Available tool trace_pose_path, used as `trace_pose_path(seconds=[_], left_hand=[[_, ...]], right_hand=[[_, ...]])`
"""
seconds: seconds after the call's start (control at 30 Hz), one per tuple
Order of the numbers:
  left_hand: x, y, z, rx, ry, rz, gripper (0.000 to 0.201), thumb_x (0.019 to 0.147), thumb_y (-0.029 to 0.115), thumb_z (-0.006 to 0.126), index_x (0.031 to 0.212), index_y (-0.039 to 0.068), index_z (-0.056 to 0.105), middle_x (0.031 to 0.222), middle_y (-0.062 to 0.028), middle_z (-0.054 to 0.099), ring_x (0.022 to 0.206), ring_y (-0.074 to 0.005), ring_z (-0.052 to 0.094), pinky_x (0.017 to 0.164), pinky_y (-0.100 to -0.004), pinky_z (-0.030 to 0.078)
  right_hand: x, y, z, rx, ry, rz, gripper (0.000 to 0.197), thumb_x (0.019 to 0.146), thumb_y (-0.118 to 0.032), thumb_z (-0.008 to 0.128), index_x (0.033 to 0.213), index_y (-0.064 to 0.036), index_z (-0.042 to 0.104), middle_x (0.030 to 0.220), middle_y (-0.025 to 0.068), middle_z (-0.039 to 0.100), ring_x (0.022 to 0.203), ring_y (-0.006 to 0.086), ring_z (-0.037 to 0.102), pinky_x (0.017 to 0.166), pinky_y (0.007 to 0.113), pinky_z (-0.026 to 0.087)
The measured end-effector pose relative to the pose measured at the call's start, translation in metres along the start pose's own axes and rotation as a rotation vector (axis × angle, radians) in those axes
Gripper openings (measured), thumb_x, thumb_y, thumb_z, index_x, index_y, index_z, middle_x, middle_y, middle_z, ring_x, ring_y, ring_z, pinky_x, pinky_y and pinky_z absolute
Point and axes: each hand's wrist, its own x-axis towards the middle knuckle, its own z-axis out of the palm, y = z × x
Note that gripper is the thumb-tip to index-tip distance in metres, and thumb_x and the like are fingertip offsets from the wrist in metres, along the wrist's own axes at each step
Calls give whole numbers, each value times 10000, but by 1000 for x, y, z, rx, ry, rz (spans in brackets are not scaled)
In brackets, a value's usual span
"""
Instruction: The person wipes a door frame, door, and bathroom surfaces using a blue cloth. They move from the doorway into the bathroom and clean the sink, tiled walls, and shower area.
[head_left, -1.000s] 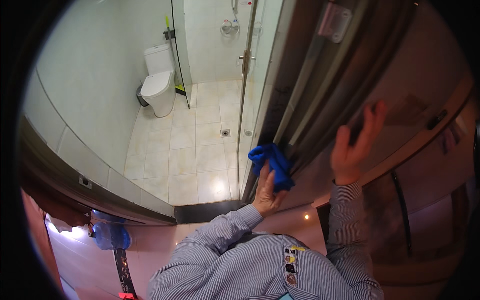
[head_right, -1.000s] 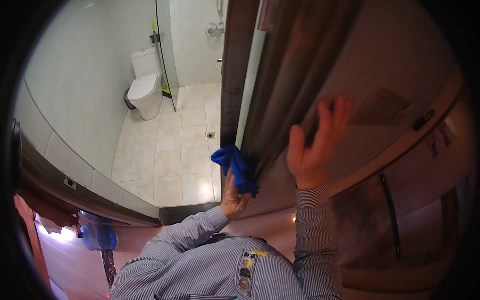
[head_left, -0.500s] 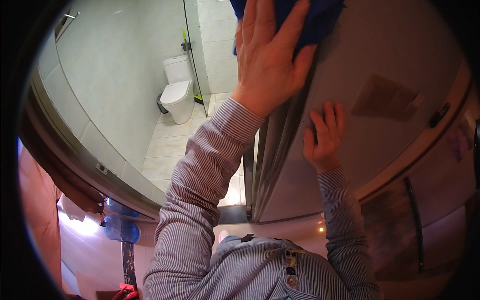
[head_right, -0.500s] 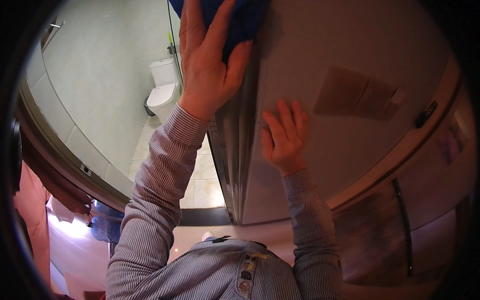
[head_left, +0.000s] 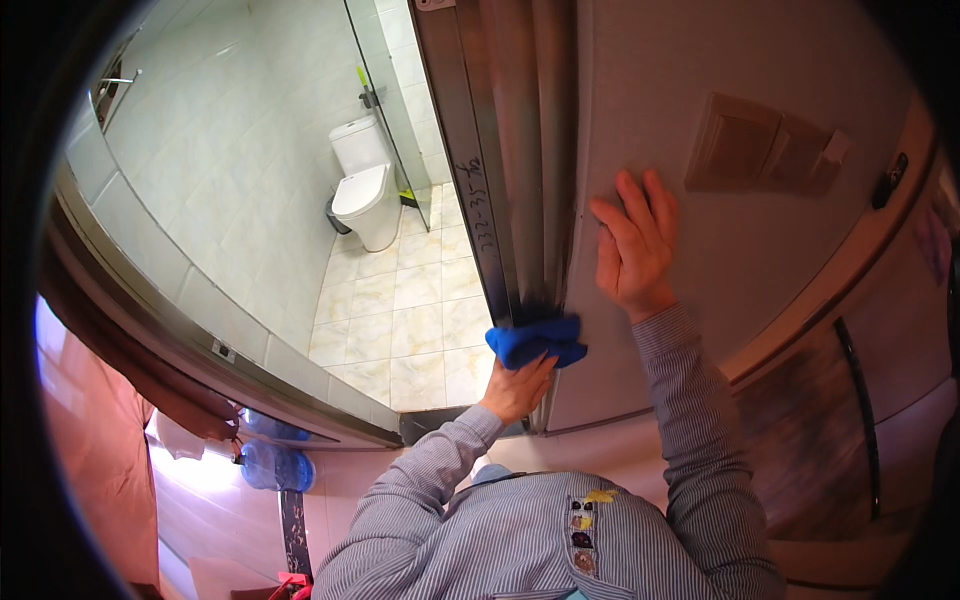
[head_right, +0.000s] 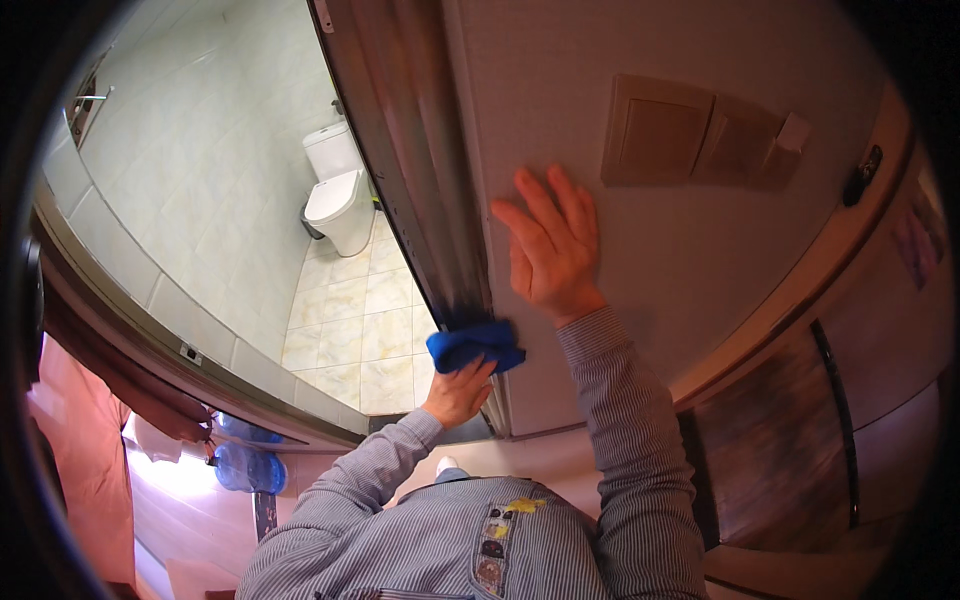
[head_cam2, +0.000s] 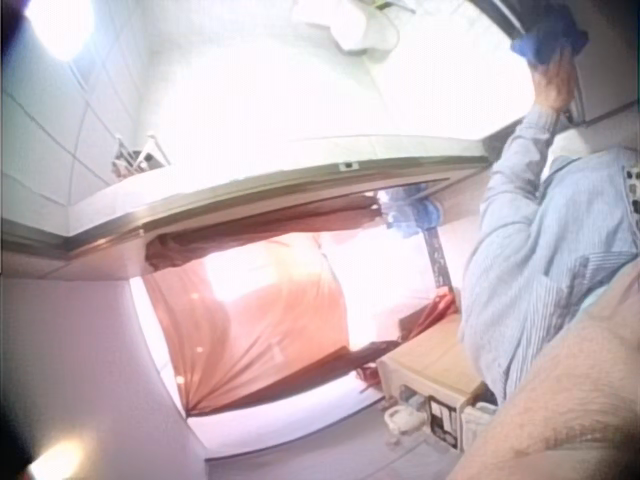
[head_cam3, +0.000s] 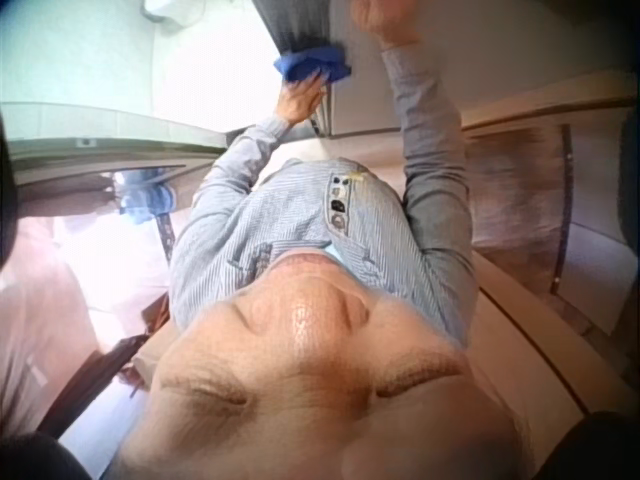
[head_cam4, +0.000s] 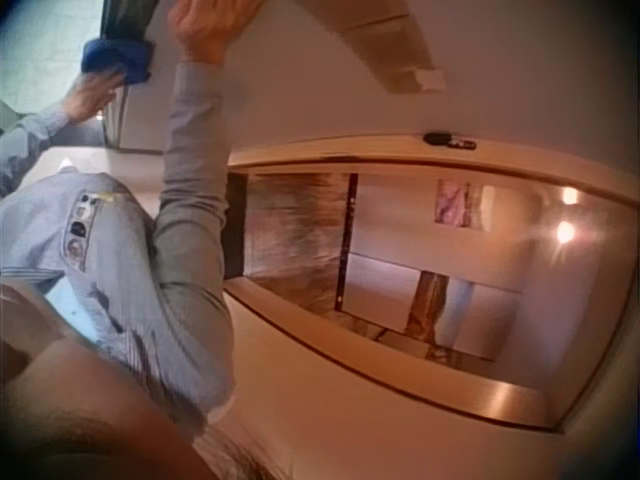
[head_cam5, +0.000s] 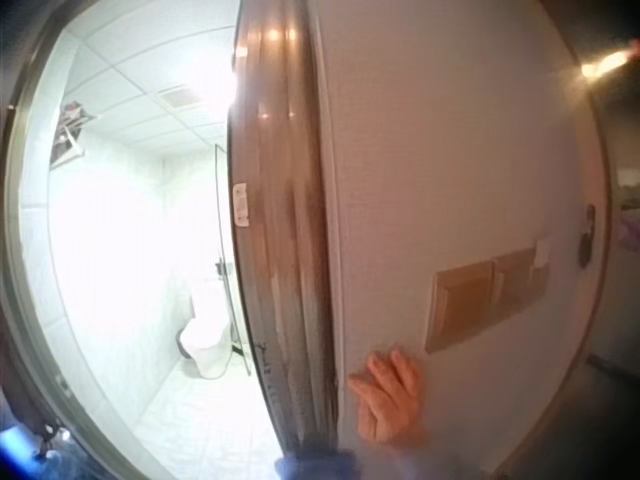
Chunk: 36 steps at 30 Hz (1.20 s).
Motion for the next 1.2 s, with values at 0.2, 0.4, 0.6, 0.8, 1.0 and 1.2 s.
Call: trace_pose_path(seconds=[0.2,0.4,0.6,0.8,1.0,1.2], left_hand=[[37,-8,-33,-131,141,22,442,738,165,669,1166,105,581,1168,-170,530,1098,-326,492,952,-527,337],[191,-32,-136,69,694,179,452,709,114,676,1151,81,587,1282,-245,425,1181,-459,384,1022,-498,288],[201,-36,-123,-165,878,191,525,803,182,605,1266,-8,445,1414,-310,229,1291,-469,274,1048,-447,262],[35,-16,5,-301,388,-210,594,782,101,595,1311,-9,349,1413,-341,157,1275,-525,246,1038,-477,283],[-41,-10,46,-496,204,-347,565,704,-18,646,1224,34,433,1399,-282,246,1229,-465,368,972,-403,398],[37,-24,-8,-510,524,-155,266,686,-65,653,938,20,639,1305,-265,413,1204,-425,424,981,-428,385]], right_hand=[[1,2,3,9,33,-22,219,824,-97,506,986,-113,652,1202,103,578,1164,321,479,956,441,360],[2,7,4,29,63,-58,218,802,-74,504,961,-91,652,1179,103,588,1139,323,488,921,434,388],[3,7,7,16,88,-71,218,785,-47,506,930,-96,661,1144,113,607,1120,322,501,925,408,392],[2,8,6,-33,75,-78,215,790,-48,502,924,-95,663,1129,127,615,1112,322,509,937,398,388],[4,11,7,-90,97,-106,179,795,-48,508,916,-86,634,1142,150,603,1120,353,492,941,407,377],[0,6,1,-170,33,-81,206,788,-37,504,973,-77,585,1203,177,551,1152,377,456,940,443,367]])
